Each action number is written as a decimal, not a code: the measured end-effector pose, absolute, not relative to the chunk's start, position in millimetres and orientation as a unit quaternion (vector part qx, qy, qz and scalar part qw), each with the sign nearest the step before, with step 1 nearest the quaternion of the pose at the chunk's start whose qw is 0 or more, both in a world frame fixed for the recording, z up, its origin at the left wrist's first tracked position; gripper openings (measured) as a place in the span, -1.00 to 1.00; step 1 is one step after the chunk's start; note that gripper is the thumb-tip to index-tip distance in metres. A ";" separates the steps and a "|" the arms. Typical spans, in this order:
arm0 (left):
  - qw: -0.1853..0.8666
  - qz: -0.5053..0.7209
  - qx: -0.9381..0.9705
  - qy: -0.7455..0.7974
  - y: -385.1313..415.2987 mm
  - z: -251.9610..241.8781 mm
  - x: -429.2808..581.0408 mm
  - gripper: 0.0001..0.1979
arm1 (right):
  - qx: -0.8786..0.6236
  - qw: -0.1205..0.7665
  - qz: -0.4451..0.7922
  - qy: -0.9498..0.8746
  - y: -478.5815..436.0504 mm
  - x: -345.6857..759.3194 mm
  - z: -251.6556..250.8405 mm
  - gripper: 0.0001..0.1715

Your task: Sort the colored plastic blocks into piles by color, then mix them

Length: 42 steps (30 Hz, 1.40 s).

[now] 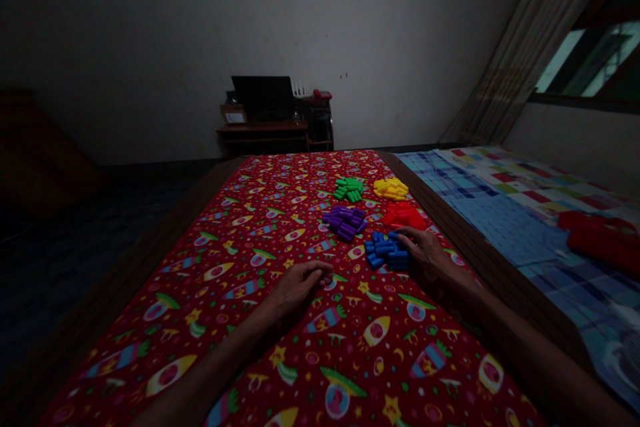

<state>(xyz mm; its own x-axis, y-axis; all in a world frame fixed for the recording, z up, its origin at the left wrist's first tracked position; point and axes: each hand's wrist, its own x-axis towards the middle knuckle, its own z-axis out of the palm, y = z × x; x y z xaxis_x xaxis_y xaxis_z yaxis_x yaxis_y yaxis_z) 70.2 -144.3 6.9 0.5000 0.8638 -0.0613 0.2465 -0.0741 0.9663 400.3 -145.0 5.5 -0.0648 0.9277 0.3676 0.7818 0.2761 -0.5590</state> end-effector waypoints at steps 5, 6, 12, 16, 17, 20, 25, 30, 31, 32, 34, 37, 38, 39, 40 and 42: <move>0.550 0.291 0.662 0.418 -142.8 3.3 70.3 -0.61 | -0.607 0.354 0.110 -0.703 -145.3 399.6 6.2 -0.51; 0.551 0.293 0.660 0.420 -142.4 2.0 70.2 -0.61 | -0.608 0.356 0.112 -0.701 -145.4 399.9 6.5 -0.51; 0.552 0.303 0.660 0.409 -139.1 -4.5 69.4 -0.60 | -0.609 0.342 0.132 -0.703 -148.4 401.5 9.9 -0.48; 0.557 0.306 0.656 0.406 -138.5 -5.7 69.5 -0.61 | -0.614 0.363 0.129 -0.689 -152.0 401.8 16.8 -0.46; 0.558 0.310 0.654 0.406 -139.0 -5.7 69.9 -0.61 | -0.616 0.368 0.123 -0.686 -152.9 402.5 18.6 -0.46; 0.556 0.316 0.654 0.404 -140.2 -5.0 70.6 -0.62 | -0.628 0.388 0.091 -0.668 -153.3 409.8 22.7 -0.44; 0.537 0.340 0.645 0.424 -124.3 5.6 54.4 -0.62 | -0.653 0.460 0.042 -0.600 -134.1 444.6 30.0 -0.49; 0.352 0.476 0.580 0.559 -83.1 17.4 -10.7 -0.66 | -0.695 0.545 0.014 -0.468 -90.0 479.8 27.2 -0.38; 0.300 0.493 0.564 0.590 -76.2 16.0 -27.8 -0.67 | -0.702 0.560 0.012 -0.441 -82.1 482.9 22.9 -0.36; 0.250 0.494 0.550 0.625 -70.7 13.1 -44.6 -0.67 | -0.705 0.572 0.013 -0.420 -75.3 484.5 17.4 -0.34; 0.198 0.482 0.527 0.671 -63.8 5.0 -74.1 -0.67 | -0.705 0.585 0.022 -0.400 -66.0 484.6 4.3 -0.31; 0.201 0.526 0.468 0.681 -60.5 -5.3 -100.0 -0.65 | -0.697 0.590 0.057 -0.404 -60.7 482.4 -14.0 -0.29; 0.209 0.540 0.448 0.681 -60.2 -7.0 -103.6 -0.65 | -0.694 0.592 0.068 -0.404 -60.4 482.2 -18.4 -0.29; 0.217 0.550 0.432 0.681 -60.1 -7.9 -105.4 -0.65 | -0.692 0.592 0.076 -0.405 -60.3 482.4 -21.7 -0.29; 0.223 0.555 0.422 0.681 -59.9 -8.3 -106.0 -0.65 | -0.691 0.592 0.082 -0.407 -60.4 482.8 -24.0 -0.29; 0.229 0.557 0.415 0.682 -59.4 -8.4 -105.7 -0.64 | -0.689 0.590 0.087 -0.413 -60.4 484.2 -26.3 -0.29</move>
<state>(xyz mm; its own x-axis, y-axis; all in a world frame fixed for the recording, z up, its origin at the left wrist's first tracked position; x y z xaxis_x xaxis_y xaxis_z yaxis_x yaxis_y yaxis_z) -105.7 -59.4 -8.4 -0.5504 0.8213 0.1499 0.3104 0.0346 0.9500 484.2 -60.4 -26.3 0.6437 0.6718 0.3666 0.4654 0.0365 -0.8843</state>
